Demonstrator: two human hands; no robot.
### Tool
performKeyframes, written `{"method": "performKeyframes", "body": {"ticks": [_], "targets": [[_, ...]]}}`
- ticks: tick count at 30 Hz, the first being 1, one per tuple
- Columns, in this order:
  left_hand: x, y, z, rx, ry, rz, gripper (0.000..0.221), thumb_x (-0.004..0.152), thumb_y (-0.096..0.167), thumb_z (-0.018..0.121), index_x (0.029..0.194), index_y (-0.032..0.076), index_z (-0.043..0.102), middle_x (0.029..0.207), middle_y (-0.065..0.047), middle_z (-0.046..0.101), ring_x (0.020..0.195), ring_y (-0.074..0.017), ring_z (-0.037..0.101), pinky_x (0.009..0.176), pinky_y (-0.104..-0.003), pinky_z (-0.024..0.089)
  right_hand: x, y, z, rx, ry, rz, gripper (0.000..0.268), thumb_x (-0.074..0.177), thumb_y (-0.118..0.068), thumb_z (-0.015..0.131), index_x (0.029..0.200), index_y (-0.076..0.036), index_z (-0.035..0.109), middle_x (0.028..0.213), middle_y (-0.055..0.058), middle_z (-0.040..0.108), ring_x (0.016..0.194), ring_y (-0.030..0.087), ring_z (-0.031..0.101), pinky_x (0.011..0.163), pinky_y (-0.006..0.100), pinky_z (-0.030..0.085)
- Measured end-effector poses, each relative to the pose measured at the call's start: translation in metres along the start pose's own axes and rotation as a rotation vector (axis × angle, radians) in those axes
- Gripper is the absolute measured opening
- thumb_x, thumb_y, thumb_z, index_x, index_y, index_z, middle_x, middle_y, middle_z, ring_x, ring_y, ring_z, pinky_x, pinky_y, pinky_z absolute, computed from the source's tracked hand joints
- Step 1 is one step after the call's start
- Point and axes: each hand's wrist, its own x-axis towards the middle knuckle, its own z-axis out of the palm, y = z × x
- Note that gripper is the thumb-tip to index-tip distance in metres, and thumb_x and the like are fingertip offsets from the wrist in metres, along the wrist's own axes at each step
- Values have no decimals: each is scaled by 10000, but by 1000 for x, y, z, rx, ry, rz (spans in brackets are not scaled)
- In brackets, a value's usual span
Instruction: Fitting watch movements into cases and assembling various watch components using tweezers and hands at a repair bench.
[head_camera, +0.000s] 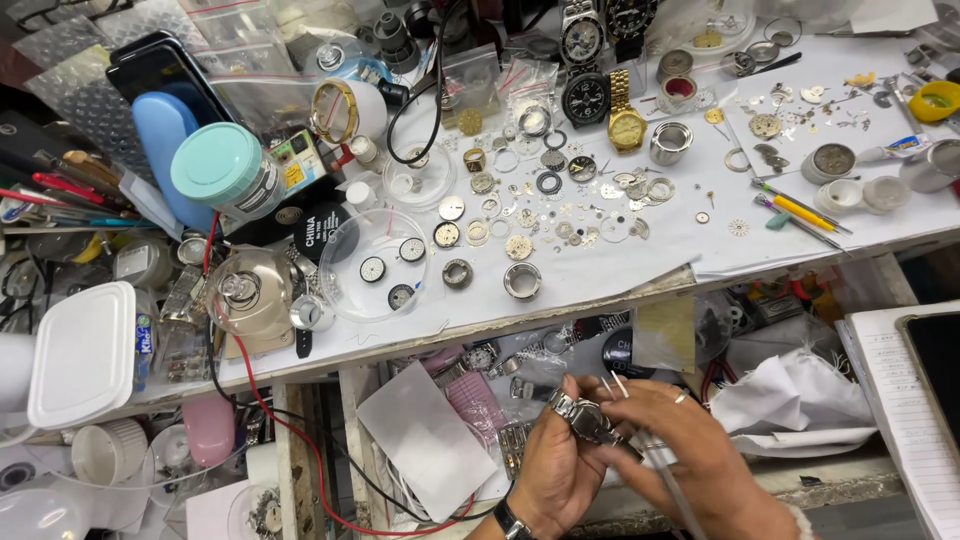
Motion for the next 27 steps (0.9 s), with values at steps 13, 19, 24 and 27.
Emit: {"method": "performKeyframes", "body": {"ticks": [13,19,24,27], "targets": [[-4,15,7,-34,-224,183,348,980,324,569,1091,3,648,1254,-207,715,1211,-339,661,1125,-442,501,12,-11,33,-236,97,-80,221,837,-223,814,1025,-163,714,1021,-57,765,991,188,705,973,407,465],[-9,21,6,-32,-280,183,345,949,312,623,1135,25,664,1309,-202,687,1301,-365,621,1134,-484,502,13,-14,37,-148,133,-21,288,836,-257,821,1075,-132,720,1071,26,758,1009,194,727,967,389,510],[-7,23,5,-59,-256,189,352,922,276,657,1158,14,649,1303,-221,684,1272,-375,644,1106,-441,525,17,-21,32,-101,89,-57,275,996,-146,584,1248,-77,671,1208,61,745,1100,210,725,981,391,497],[-5,22,5,-71,-232,192,372,924,264,647,1188,3,645,1314,-246,673,1281,-398,628,1140,-467,494,18,-18,34,-117,70,-59,287,915,-157,708,1197,-101,698,1189,38,757,1094,210,722,973,395,491]]}}
